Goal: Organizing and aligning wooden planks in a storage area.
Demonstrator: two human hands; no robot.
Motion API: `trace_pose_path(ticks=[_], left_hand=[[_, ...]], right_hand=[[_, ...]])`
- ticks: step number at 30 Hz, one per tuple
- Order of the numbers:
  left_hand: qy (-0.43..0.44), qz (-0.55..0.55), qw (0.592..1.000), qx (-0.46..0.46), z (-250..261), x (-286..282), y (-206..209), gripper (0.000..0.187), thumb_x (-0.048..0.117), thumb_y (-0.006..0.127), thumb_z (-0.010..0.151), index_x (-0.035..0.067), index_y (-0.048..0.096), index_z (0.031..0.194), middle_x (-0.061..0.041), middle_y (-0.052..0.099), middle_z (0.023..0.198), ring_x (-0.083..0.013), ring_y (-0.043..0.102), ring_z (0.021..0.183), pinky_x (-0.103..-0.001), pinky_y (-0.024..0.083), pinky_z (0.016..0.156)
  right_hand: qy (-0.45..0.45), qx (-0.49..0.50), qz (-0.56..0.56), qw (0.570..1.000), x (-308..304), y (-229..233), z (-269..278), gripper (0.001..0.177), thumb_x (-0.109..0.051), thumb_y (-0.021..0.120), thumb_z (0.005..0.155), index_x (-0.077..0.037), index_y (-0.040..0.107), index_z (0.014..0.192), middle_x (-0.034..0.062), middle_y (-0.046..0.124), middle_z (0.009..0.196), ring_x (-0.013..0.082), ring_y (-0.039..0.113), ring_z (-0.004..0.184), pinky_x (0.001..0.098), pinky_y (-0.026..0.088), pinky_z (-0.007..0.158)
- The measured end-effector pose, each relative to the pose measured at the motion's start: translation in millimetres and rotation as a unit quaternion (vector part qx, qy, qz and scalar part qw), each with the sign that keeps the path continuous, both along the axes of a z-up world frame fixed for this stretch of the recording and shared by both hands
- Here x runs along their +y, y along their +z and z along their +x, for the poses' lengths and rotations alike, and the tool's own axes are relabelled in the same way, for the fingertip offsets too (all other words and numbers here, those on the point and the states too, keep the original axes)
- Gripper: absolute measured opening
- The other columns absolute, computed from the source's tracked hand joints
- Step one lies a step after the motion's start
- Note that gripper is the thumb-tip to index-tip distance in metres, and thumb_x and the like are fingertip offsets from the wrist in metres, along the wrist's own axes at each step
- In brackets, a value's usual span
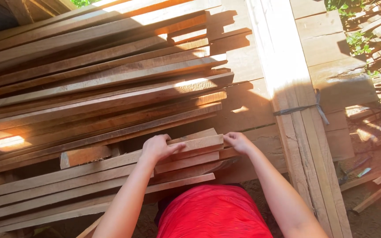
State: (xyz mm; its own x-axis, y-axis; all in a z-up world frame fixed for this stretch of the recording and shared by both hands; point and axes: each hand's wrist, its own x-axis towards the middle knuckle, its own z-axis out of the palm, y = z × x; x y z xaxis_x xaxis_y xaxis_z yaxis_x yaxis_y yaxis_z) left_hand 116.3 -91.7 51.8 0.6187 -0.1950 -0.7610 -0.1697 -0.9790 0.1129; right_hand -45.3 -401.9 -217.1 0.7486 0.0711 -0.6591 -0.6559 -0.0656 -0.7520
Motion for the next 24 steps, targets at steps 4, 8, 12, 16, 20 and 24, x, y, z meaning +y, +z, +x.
trace_pose_path(ticks=[4, 8, 12, 16, 20, 24], left_hand=[[0.010, -0.070, 0.997, -0.041, -4, 10, -25, 0.098, 0.089, 0.061, 0.069, 0.009, 0.071, 0.125, -0.016, 0.070, 0.124, -0.0335, 0.065, 0.119, -0.047, 0.051, 0.100], [0.028, -0.027, 0.999, 0.004, 1, 2, -8, 0.098, 0.088, 0.062, 0.067, 0.013, 0.071, 0.130, -0.016, 0.071, 0.126, -0.0317, 0.066, 0.121, -0.044, 0.052, 0.103], [0.042, -0.037, 0.998, -0.001, -1, 3, -5, 0.095, 0.086, 0.063, 0.068, 0.015, 0.071, 0.130, -0.014, 0.071, 0.128, -0.0309, 0.065, 0.123, -0.044, 0.051, 0.104], [0.057, -0.051, 0.997, 0.005, -2, 6, -13, 0.093, 0.085, 0.064, 0.068, 0.016, 0.071, 0.130, -0.015, 0.071, 0.128, -0.0319, 0.065, 0.122, -0.045, 0.050, 0.104], [0.053, -0.050, 0.997, 0.018, -3, 5, -5, 0.088, 0.084, 0.063, 0.069, 0.018, 0.073, 0.127, -0.014, 0.073, 0.123, -0.0319, 0.067, 0.119, -0.044, 0.053, 0.102], [0.060, -0.057, 0.996, 0.031, 0, 3, -8, 0.083, 0.083, 0.062, 0.068, 0.022, 0.077, 0.122, -0.012, 0.076, 0.118, -0.0310, 0.069, 0.116, -0.043, 0.054, 0.100]], right_hand=[[0.003, 0.013, 0.019, 1.000, 1, 29, -1, 0.034, -0.032, 0.065, 0.099, -0.003, 0.074, 0.113, 0.0026, 0.079, 0.103, 0.0092, 0.068, 0.095, 0.0277, 0.054, 0.088], [-0.002, -0.023, -0.002, 1.000, 3, 39, -4, 0.033, -0.032, 0.065, 0.099, -0.003, 0.074, 0.110, 0.0042, 0.079, 0.102, 0.0103, 0.069, 0.094, 0.0274, 0.053, 0.087], [-0.097, -0.004, 0.014, 0.995, -4, 54, -5, 0.030, -0.032, 0.069, 0.097, -0.003, 0.074, 0.105, 0.0021, 0.074, 0.098, 0.0089, 0.063, 0.094, 0.0267, 0.049, 0.088], [-0.190, 0.016, 0.105, 0.976, -13, 45, -16, 0.026, -0.029, 0.068, 0.099, -0.003, 0.069, 0.099, 0.0008, 0.069, 0.091, 0.0106, 0.059, 0.088, 0.0291, 0.048, 0.082], [-0.189, 0.005, 0.063, 0.980, -9, 38, -11, 0.023, -0.025, 0.058, 0.097, -0.004, 0.069, 0.099, 0.0018, 0.067, 0.095, 0.0129, 0.058, 0.094, 0.0278, 0.045, 0.090], [-0.152, 0.031, 0.038, 0.987, -10, 23, -15, 0.026, -0.026, 0.052, 0.095, -0.006, 0.068, 0.100, 0.0030, 0.066, 0.101, 0.0151, 0.058, 0.101, 0.0292, 0.043, 0.096]])
